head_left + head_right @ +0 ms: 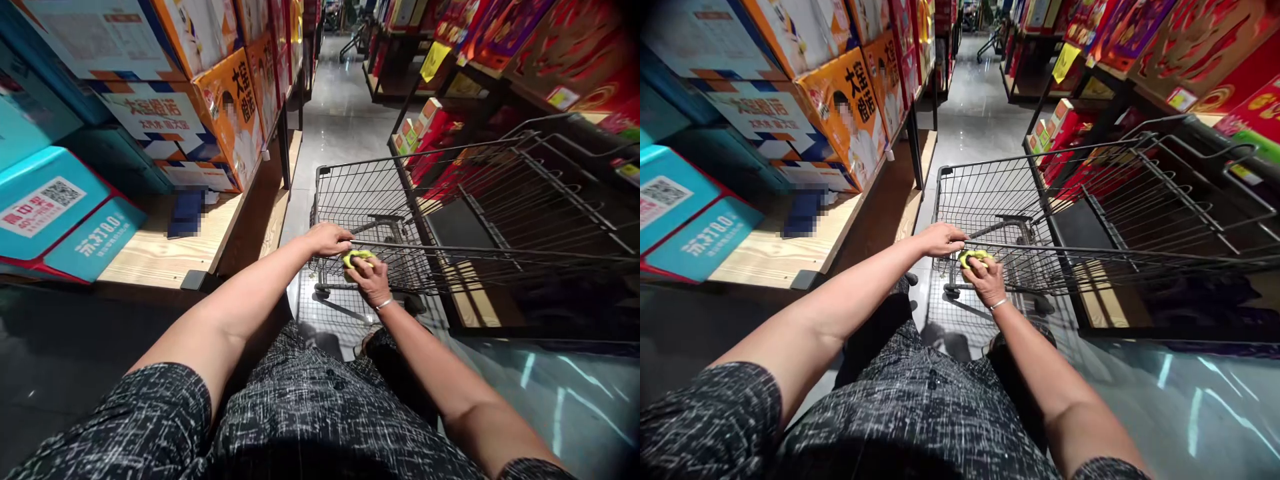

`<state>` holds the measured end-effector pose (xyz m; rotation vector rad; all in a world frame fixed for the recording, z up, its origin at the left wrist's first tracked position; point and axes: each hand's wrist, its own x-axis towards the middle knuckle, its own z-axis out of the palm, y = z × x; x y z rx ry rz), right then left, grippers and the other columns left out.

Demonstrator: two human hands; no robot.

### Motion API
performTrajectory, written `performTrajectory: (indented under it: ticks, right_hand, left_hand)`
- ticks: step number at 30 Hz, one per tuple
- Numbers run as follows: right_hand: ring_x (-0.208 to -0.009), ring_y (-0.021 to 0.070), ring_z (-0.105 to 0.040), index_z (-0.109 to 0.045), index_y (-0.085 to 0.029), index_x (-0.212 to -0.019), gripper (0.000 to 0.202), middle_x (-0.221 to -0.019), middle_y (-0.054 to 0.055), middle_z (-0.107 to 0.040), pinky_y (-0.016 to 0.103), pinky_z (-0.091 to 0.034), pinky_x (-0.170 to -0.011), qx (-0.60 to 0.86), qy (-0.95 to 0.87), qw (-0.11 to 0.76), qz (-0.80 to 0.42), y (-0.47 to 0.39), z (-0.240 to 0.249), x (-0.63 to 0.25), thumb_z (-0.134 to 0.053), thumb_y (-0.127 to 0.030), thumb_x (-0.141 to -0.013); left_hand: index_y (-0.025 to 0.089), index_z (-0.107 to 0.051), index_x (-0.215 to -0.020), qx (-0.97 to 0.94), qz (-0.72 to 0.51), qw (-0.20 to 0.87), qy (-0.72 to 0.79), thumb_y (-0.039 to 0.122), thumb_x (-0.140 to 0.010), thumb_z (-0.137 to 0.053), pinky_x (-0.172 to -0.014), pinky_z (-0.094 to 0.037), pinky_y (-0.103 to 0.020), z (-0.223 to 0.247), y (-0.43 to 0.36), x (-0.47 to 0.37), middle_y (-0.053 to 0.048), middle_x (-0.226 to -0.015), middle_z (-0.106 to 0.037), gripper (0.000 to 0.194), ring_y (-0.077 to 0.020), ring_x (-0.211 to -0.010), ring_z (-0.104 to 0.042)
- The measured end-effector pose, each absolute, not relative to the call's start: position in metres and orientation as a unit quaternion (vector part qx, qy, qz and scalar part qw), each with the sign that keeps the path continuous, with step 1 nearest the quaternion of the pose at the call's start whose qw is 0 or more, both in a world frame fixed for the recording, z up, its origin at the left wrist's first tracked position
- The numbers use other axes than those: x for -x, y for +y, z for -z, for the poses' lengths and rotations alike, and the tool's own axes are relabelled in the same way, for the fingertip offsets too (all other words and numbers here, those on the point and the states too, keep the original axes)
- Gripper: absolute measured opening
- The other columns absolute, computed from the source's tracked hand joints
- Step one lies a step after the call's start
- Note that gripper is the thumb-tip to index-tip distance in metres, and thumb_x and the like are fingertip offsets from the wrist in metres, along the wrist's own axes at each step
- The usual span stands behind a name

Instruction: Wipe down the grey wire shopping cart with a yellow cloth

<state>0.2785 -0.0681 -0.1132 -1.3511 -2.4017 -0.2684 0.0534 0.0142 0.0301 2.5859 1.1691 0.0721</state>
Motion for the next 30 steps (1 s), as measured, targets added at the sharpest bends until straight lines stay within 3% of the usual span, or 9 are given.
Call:
performTrajectory:
  ticks: [4,10,13,18,22,26,30]
  right_hand:
    - [-0.119,0.0268,-0.052,-0.077,-0.035,-0.109,0.029,-0.135,0.003,-0.068,0.045,-0.04,-0.099,0.494,-0.869,0.033,-0.026,-0.086,0.158,-0.253,-0.056,-0.02,-0.097]
    - [-0.122,0.0273,-0.051,-0.077,-0.035,-0.109,0.029,-0.138,0.001,-0.067,0.041,-0.04,-0.096,0.494,-0.869,0.021,-0.036,-0.09,0.165,-0.253,-0.055,-0.02,-0.098]
    - [-0.124,0.0283,-0.049,-0.077,-0.036,-0.114,0.029,-0.137,0.002,-0.067,0.043,-0.039,-0.097,0.504,-0.863,0.05,-0.002,-0.076,0.14,-0.269,-0.057,-0.022,-0.099]
    - [-0.117,0.0258,-0.05,-0.08,-0.036,-0.109,0.02,-0.125,0.005,-0.07,0.042,-0.041,-0.095,0.507,-0.809,0.238,0.177,-0.055,0.069,-0.311,-0.064,-0.03,-0.097]
    - [-0.119,0.0269,-0.049,-0.08,-0.035,-0.108,0.019,-0.123,0.007,-0.065,0.043,-0.042,-0.102,0.532,-0.74,0.322,0.254,-0.05,0.034,-0.331,-0.068,-0.031,-0.095]
    - [-0.119,0.0271,-0.05,-0.08,-0.034,-0.105,0.017,-0.12,0.007,-0.067,0.043,-0.042,-0.102,0.526,-0.752,0.312,0.247,-0.048,0.063,-0.321,-0.068,-0.034,-0.094]
    - [-0.12,0.0266,-0.05,-0.079,-0.036,-0.109,0.022,-0.129,0.004,-0.069,0.043,-0.041,-0.101,0.53,-0.826,0.167,0.094,-0.055,0.125,-0.294,-0.059,-0.031,-0.099]
  left_hand:
    - [0.031,-0.075,-0.121,-0.877,0.007,0.14,0.459,0.059,-0.106,-0.03,-0.097,-0.043,-0.04,-0.026,0.007,-0.061,-0.003,-0.105,-0.081,0.055,-0.0275,-0.104,-0.071]
    - [0.028,-0.078,-0.109,-0.88,0.0,0.13,0.457,0.061,-0.107,-0.028,-0.096,-0.042,-0.037,-0.028,0.011,-0.056,-0.004,-0.093,-0.08,0.06,-0.026,-0.098,-0.071]
    - [0.029,-0.078,-0.112,-0.876,-0.001,0.121,0.466,0.059,-0.107,-0.031,-0.098,-0.041,-0.037,-0.03,0.015,-0.053,-0.004,-0.098,-0.081,0.056,-0.0262,-0.102,-0.07]
    - [0.03,-0.079,-0.116,-0.871,0.002,0.125,0.476,0.061,-0.106,-0.031,-0.1,-0.042,-0.038,-0.03,0.026,-0.04,-0.003,-0.105,-0.081,0.058,-0.0278,-0.107,-0.068]
    - [0.03,-0.075,-0.124,-0.869,0.018,0.125,0.478,0.059,-0.106,-0.03,-0.101,-0.043,-0.039,-0.031,0.033,-0.028,-0.003,-0.117,-0.079,0.057,-0.0284,-0.112,-0.067]
    - [0.028,-0.058,-0.147,-0.885,-0.009,0.127,0.449,0.045,-0.107,-0.033,-0.111,-0.038,-0.044,-0.032,0.027,-0.029,-0.006,-0.144,-0.066,0.051,-0.0278,-0.132,-0.058]
    - [0.03,-0.048,-0.155,-0.885,-0.035,0.138,0.444,0.047,-0.105,-0.039,-0.113,-0.035,-0.048,-0.029,0.011,-0.04,-0.007,-0.148,-0.062,0.053,-0.0287,-0.136,-0.053]
